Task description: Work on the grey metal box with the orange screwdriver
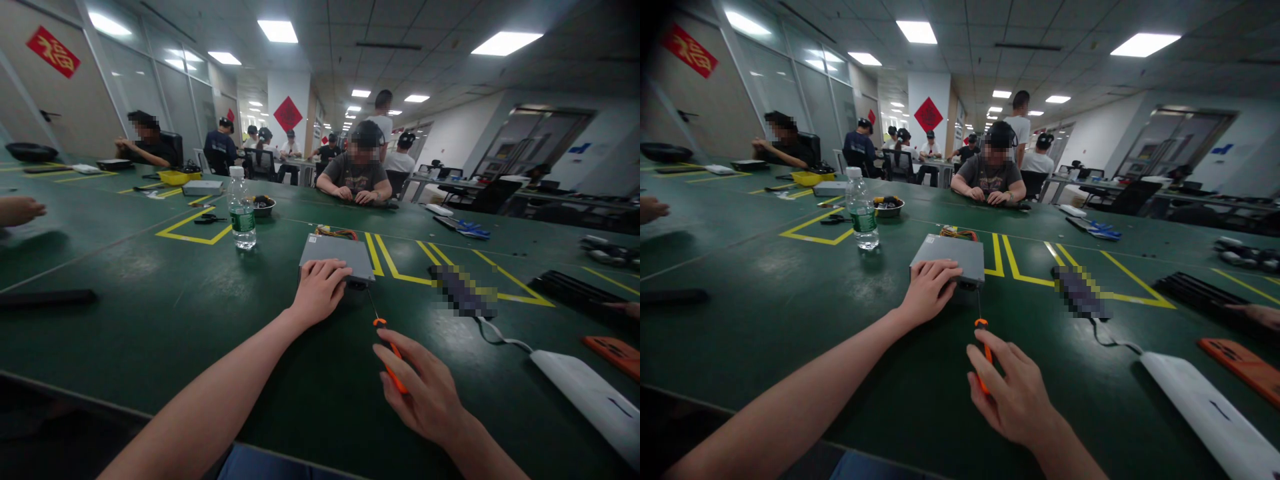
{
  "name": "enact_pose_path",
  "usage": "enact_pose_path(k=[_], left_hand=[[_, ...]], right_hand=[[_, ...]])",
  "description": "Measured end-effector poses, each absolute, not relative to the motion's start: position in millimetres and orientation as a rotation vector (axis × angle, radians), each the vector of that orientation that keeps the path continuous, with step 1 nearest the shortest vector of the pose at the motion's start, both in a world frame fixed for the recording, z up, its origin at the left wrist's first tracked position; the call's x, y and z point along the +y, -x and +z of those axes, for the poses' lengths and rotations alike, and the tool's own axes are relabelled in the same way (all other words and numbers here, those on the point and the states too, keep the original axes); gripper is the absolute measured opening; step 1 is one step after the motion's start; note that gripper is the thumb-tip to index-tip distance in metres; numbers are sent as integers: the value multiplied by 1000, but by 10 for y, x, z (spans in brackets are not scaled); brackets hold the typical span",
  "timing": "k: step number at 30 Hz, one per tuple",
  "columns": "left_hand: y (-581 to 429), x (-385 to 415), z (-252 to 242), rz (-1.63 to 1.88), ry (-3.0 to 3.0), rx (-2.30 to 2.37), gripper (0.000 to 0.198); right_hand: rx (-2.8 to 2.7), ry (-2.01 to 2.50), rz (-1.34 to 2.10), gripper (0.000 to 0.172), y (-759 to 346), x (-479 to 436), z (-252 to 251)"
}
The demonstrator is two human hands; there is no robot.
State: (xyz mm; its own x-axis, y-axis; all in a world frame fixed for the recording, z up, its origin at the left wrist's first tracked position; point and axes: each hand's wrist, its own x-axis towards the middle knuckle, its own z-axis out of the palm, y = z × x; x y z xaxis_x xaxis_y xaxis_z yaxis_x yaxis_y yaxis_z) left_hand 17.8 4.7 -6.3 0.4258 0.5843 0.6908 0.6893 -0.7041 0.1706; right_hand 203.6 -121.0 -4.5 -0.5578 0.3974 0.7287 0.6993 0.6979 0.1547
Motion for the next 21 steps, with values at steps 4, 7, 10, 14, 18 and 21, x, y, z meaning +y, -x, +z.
enact_pose_path(k=[4,7,10,14,18,21], left_hand=[[-181,49,-65,-1143,2529,-1136,26],[-185,52,-71,-1150,2520,-1135,26],[-189,56,-79,-1150,2513,-1137,26],[-188,60,-86,-1149,2513,-1136,26],[-184,60,-83,-1144,2517,-1133,26],[-181,60,-80,-1141,2517,-1127,26]], right_hand=[[-2179,835,-632,21,-2043,-1212,-59],[-2221,817,-604,19,-2041,-1221,-63],[-2263,792,-602,17,-2020,-1237,-46],[-2269,768,-638,17,-1990,-1242,-17],[-2201,768,-667,14,-2011,-1234,-20],[-2223,773,-601,24,-2048,-1237,-34]])
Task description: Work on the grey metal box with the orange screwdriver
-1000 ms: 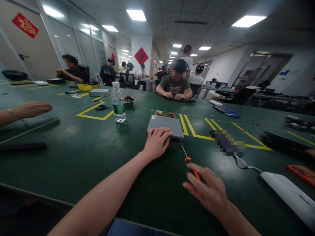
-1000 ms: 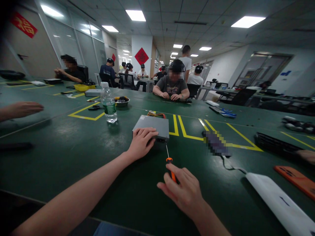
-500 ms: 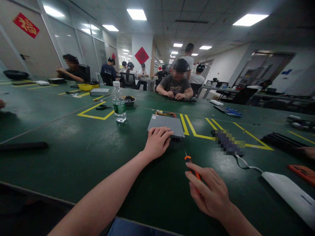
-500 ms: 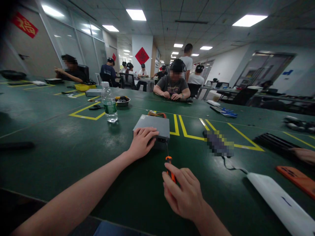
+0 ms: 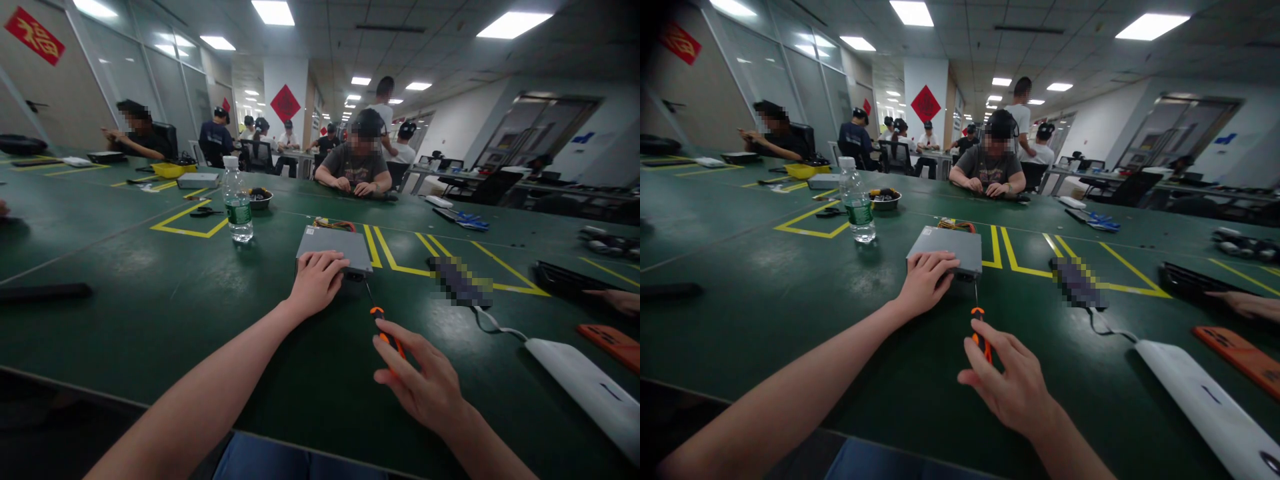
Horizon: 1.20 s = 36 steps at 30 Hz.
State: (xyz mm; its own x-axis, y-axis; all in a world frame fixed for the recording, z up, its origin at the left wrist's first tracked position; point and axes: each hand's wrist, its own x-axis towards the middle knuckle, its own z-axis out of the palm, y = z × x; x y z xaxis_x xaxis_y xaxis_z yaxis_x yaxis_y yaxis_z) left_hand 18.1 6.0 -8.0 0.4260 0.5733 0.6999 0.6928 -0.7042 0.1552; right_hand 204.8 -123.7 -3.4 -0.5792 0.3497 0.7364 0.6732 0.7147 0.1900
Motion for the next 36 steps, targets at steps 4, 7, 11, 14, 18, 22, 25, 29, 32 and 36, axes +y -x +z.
enact_pose_path(k=[4,7,11,14,18,22,25,29,32,36], left_hand=[[-183,65,-82,-1143,2512,-1132,26],[-187,68,-86,-1148,2510,-1130,26],[-187,67,-87,-1151,2511,-1132,26],[-185,64,-84,-1145,2514,-1134,25],[-183,66,-82,-1145,2517,-1131,25],[-181,69,-85,-1151,2514,-1126,25],[-179,69,-87,-1142,2513,-1127,25],[-181,67,-89,-1131,2506,-1141,26],[-186,65,-88,-1135,2504,-1146,26],[-188,61,-83,-1144,2509,-1146,26]], right_hand=[[-2288,750,-507,32,-2051,-1233,-49],[-2235,712,-562,27,-2025,-1212,-68],[-2131,714,-558,25,-2012,-1195,-94],[-2183,745,-521,25,-2020,-1209,-85],[-2297,774,-522,30,-2026,-1227,-52],[-2247,757,-542,28,-2029,-1212,-67],[-2178,739,-507,27,-2034,-1194,-106],[-2213,740,-396,33,-2031,-1197,-110],[-2265,754,-413,36,-2024,-1218,-70],[-2274,770,-517,32,-2022,-1224,-44]])
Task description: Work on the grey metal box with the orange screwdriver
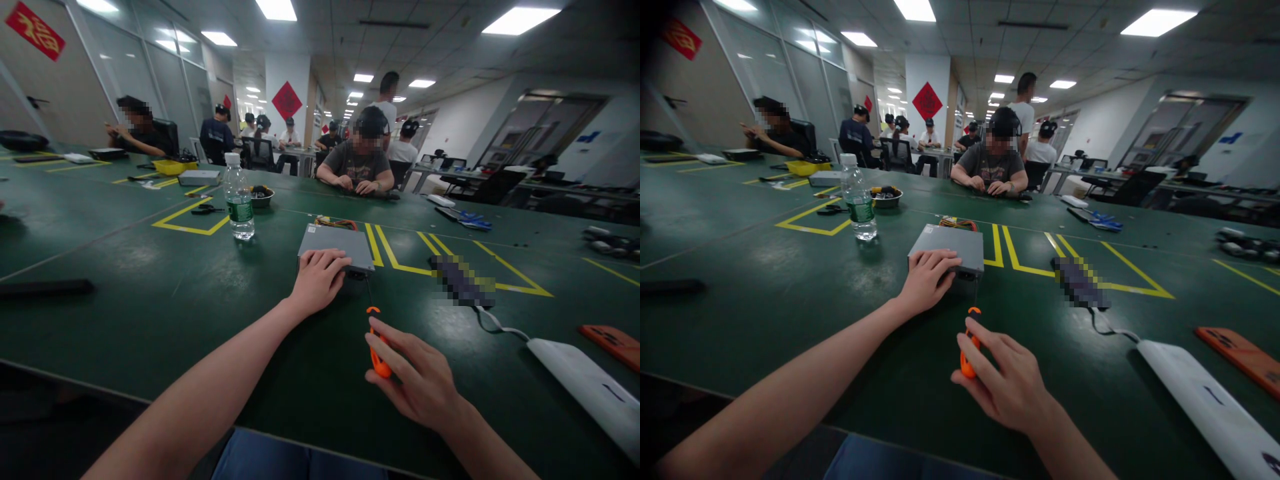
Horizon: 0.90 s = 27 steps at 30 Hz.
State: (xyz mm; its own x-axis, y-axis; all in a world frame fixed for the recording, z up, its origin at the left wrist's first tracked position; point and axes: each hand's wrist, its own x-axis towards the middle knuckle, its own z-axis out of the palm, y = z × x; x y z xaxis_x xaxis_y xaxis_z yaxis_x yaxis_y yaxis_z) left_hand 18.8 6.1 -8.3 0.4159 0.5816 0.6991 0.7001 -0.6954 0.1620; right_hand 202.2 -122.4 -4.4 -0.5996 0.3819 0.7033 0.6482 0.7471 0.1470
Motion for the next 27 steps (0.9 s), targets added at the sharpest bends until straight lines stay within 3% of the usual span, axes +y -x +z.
enact_pose_path(k=[9,19,27], left_hand=[[-184,58,-75,-1131,2518,-1147,26],[-182,60,-79,-1134,2517,-1139,26],[-186,58,-77,-1131,2510,-1145,26]], right_hand=[[-2203,764,-529,26,-2026,-1184,-90],[-2258,830,-625,32,-2008,-1198,-62],[-2130,834,-716,13,-1997,-1128,-94]])
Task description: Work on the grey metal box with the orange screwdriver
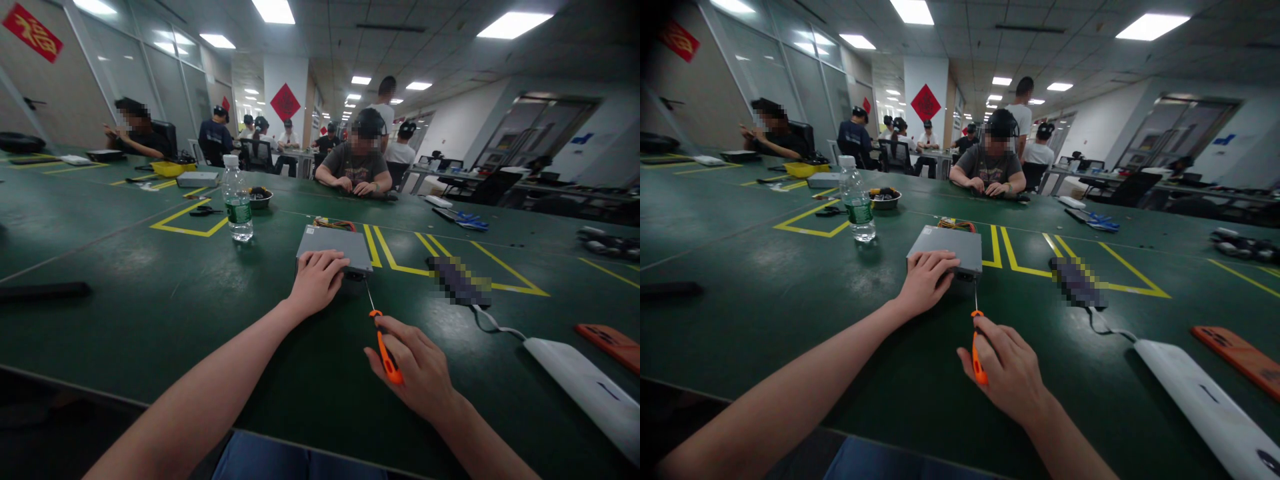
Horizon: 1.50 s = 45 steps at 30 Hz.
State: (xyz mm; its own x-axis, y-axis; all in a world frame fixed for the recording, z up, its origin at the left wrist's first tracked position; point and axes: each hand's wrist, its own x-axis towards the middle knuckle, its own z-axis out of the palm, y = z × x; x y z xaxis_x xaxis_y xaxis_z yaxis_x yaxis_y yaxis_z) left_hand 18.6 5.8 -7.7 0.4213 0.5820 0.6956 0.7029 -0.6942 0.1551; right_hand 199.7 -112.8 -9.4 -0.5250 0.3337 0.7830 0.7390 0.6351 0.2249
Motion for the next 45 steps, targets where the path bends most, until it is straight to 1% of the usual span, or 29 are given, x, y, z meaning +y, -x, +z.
enact_pose_path(k=[6,10,13,18,19,29,45], left_hand=[[-190,60,-84,-1143,2508,-1144,26],[-191,60,-87,-1137,2501,-1146,26],[-191,59,-84,-1134,2498,-1145,26],[-188,57,-78,-1139,2506,-1142,26],[-187,57,-79,-1142,2508,-1140,26],[-186,56,-82,-1153,2512,-1141,26],[-199,76,-102,-1150,2485,-1147,26]], right_hand=[[-2255,854,-702,10,-2007,-1156,-89],[-2239,853,-565,19,-1992,-1171,-102],[-2190,829,-618,23,-1989,-1159,-109],[-2117,861,-760,9,-2009,-1133,-95],[-2113,869,-768,8,-2012,-1131,-93],[-2257,700,-652,14,-1890,-1119,-87],[-2216,762,-649,13,-1814,-1052,-92]])
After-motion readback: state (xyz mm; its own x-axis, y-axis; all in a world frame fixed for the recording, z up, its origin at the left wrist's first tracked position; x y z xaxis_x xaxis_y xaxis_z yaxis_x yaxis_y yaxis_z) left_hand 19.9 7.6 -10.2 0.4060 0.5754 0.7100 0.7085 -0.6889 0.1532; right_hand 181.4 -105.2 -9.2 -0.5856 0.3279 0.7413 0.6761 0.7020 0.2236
